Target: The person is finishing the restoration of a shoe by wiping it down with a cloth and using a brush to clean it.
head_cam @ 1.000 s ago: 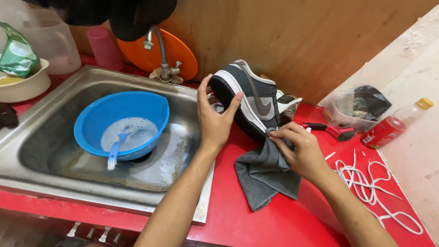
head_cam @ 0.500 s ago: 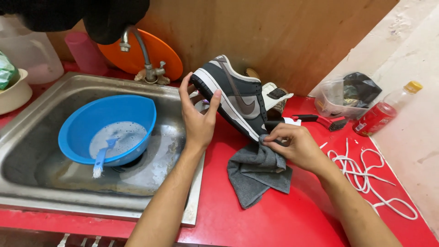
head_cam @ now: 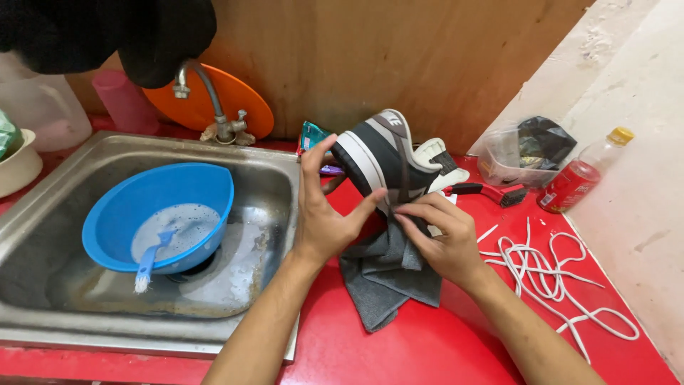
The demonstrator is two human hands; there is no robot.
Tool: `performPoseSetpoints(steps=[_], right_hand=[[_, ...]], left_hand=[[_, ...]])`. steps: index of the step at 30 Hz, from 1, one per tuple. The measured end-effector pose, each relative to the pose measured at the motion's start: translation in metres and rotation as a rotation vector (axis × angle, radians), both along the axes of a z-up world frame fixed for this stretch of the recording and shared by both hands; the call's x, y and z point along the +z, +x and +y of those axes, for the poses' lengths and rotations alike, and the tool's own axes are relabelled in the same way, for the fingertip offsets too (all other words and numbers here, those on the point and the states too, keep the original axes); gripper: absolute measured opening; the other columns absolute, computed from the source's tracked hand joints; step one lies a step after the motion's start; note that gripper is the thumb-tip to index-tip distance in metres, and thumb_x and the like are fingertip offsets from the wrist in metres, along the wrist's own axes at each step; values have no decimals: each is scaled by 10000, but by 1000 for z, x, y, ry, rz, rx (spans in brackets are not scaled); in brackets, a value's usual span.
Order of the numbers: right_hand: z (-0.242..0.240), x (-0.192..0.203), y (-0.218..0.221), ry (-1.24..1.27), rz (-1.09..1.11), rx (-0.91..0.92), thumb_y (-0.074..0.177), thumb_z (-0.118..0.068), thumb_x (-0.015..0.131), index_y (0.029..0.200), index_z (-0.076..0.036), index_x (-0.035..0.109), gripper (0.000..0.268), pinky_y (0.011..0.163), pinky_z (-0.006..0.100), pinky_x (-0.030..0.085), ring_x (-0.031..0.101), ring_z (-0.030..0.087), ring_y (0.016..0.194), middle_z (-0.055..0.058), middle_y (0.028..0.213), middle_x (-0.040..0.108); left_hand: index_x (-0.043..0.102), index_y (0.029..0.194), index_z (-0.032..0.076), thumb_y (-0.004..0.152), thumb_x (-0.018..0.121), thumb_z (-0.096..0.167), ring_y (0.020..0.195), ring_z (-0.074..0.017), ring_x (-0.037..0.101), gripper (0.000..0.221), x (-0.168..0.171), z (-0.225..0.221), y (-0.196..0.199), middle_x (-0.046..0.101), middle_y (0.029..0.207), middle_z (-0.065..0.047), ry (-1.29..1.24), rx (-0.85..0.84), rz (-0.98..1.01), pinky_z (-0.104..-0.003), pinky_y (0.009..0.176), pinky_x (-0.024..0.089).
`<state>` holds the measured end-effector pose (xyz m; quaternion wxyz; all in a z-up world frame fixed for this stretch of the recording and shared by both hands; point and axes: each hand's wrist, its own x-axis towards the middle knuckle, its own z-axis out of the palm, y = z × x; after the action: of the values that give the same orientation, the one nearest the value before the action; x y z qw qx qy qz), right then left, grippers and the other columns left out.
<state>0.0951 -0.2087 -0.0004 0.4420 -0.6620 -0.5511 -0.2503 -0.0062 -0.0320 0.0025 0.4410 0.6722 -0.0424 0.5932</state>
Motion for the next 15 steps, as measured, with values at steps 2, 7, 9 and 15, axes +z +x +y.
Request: performPoseSetpoints(steps=[2, 7, 9, 15], right_hand=[[1, 6, -8, 73, -46, 25, 880, -96, 808, 975, -127, 822, 102, 623, 259, 574, 672, 163, 665, 9, 817, 707], [-3, 18, -17, 218, -176, 21, 841, -24, 834, 939, -77, 822, 111, 623, 280, 576, 671, 178, 642, 45, 791, 707], [-8, 19, -20, 289, -202, 5, 836, 10, 834, 939, -53, 819, 122, 626, 302, 576, 672, 187, 656, 70, 798, 707], [-10, 24, -23, 387, -251, 43, 838, 40, 820, 920, 14, 801, 88, 610, 336, 559, 657, 227, 649, 133, 786, 698]], left_hand=[[411, 1480, 58, 743, 943, 276, 1162, -317, 604, 935, 2, -2, -1, 505, 1338, -161, 69, 15, -42, -405, 878, 635], [457, 1443, 69, 696, 968, 283, 1195, -335, 622, 930, 5, -9, -2, 541, 1346, -172, 191, 8, -117, -410, 948, 605], [500, 1422, 66, 716, 951, 295, 1220, -387, 624, 869, 7, -13, -3, 568, 1332, -210, 321, 54, -161, -477, 1012, 583], [518, 1427, 86, 756, 919, 248, 1202, -410, 636, 798, 7, -13, -2, 573, 1337, -223, 426, 65, -184, -459, 1000, 579]])
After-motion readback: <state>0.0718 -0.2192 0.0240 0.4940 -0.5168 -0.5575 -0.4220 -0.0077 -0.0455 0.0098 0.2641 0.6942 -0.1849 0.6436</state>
